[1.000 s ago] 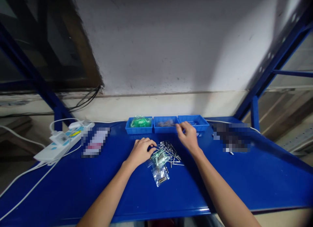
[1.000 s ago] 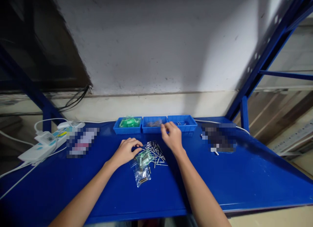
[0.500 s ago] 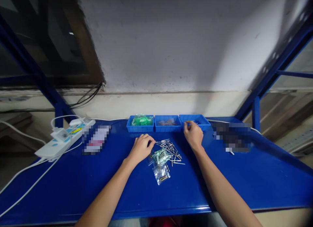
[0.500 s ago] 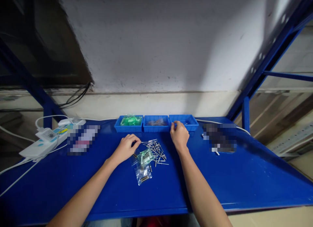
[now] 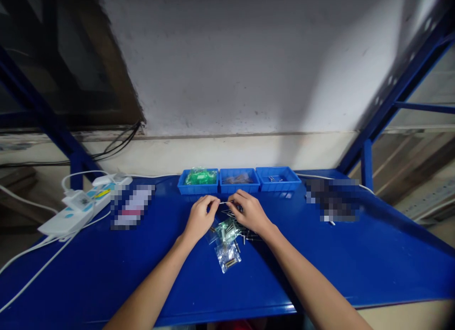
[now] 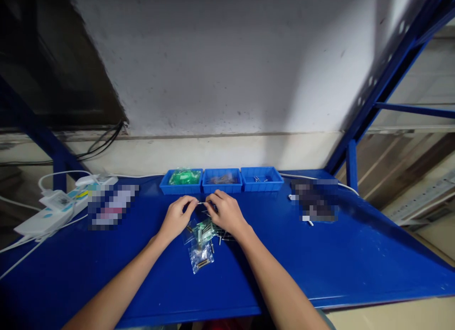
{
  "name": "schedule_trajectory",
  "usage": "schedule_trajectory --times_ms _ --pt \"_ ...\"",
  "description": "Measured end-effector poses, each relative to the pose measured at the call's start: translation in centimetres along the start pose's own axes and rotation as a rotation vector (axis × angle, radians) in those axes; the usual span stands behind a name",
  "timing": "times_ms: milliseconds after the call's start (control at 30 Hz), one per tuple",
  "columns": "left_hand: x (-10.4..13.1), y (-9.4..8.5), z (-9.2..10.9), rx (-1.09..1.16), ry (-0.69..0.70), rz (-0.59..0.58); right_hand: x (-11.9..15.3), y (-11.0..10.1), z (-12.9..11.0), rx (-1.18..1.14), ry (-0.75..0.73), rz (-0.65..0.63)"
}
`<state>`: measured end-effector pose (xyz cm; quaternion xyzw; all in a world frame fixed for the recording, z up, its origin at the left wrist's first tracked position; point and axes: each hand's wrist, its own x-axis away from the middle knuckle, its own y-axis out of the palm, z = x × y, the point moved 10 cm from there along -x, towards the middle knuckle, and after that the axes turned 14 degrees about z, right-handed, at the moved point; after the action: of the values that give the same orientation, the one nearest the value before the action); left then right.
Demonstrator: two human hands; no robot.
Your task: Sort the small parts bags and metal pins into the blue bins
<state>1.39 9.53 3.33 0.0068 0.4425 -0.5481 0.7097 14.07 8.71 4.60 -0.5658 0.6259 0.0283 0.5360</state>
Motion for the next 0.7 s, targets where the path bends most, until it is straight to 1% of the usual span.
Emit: schedule_trajectory --times_ms 100,167,233,333,433,567,633,700 --pt "0.0 -0.3 0.6 0.038 0.047 0.011 -0.1 -0.1 0.0 -0.004 0.023 0.011" --pt "0.0 -0.2 1.1 0.019 0.087 -0.012 0.0 0.1 -0.3 -0.033 0.029 0.003" --pt "-0.1 -0.2 1.2 -0.003 0.099 -0.017 0.1 0.2 -0.4 -0.06 0.041 0.003" --pt "-0.3 -0.4 0.9 -0.018 0.084 -0.006 0.2 0.2 -0.3 -0.067 0.048 0.024" --pt "-0.1 -0.1 0.5 -0.011 0.063 -0.032 0.1 0.0 -0.2 -0.059 0.035 0.04" --pt "0.2 -0.3 -0.2 0.064 -0.015 -0.012 0.2 -0.5 0.1 -0.059 0.064 0.061" --pt "0.4 -0.4 -0.1 0.084 -0.009 -0.011 0.2 -0.8 0.5 -0.067 0.102 0.078" --pt "0.4 -0.2 0.3 0.063 0.026 -0.038 0.3 -0.9 0.8 -0.088 0.136 0.074"
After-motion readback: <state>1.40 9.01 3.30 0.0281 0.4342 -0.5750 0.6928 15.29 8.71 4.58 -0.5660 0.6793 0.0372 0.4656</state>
